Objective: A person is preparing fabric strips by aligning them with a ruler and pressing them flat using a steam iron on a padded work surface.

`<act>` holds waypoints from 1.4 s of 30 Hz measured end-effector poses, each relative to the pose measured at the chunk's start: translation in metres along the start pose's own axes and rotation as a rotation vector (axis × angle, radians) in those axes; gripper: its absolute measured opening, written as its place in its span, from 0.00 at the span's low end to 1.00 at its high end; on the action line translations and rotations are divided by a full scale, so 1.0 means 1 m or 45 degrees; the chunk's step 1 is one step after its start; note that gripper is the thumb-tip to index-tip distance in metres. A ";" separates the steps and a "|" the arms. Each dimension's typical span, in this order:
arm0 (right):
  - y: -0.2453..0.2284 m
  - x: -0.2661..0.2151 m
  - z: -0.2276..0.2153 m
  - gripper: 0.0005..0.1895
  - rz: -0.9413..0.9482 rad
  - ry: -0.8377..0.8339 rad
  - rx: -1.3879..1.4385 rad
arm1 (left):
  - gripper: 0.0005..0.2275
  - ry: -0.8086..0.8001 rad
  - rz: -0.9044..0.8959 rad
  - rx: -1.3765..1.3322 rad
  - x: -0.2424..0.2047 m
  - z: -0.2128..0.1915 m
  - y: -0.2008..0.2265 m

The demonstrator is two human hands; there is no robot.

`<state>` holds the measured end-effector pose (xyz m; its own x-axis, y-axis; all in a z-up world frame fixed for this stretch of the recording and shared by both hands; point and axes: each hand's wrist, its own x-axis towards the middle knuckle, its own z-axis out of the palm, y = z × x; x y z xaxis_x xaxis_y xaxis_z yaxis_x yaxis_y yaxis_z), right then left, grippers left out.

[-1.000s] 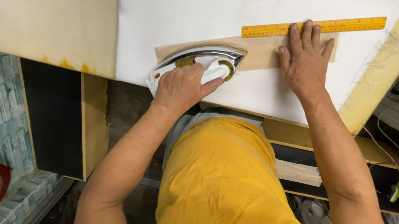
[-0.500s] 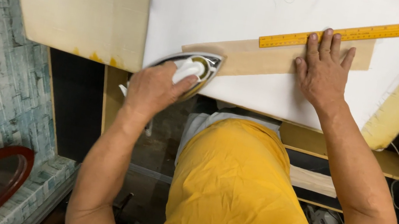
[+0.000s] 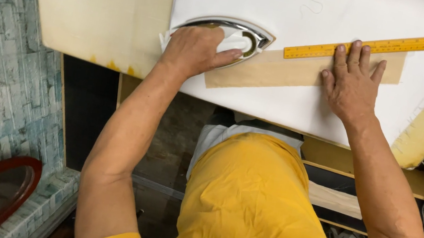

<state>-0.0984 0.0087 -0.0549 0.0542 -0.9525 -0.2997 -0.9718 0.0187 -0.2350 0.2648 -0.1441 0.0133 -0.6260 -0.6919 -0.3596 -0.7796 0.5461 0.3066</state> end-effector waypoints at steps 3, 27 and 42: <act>-0.003 0.002 -0.009 0.36 0.140 -0.239 0.044 | 0.30 0.109 -0.041 0.043 -0.004 0.019 0.000; -0.007 0.005 -0.006 0.36 0.097 -0.142 -0.061 | 0.28 0.203 0.059 0.013 -0.011 0.033 0.012; -0.004 0.003 -0.013 0.35 0.112 -0.212 0.031 | 0.27 0.180 0.066 0.038 -0.012 0.027 0.015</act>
<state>-0.0974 0.0014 -0.0432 0.0084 -0.8833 -0.4687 -0.9688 0.1089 -0.2226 0.2604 -0.1146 -0.0019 -0.6588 -0.7209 -0.2153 -0.7476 0.5953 0.2944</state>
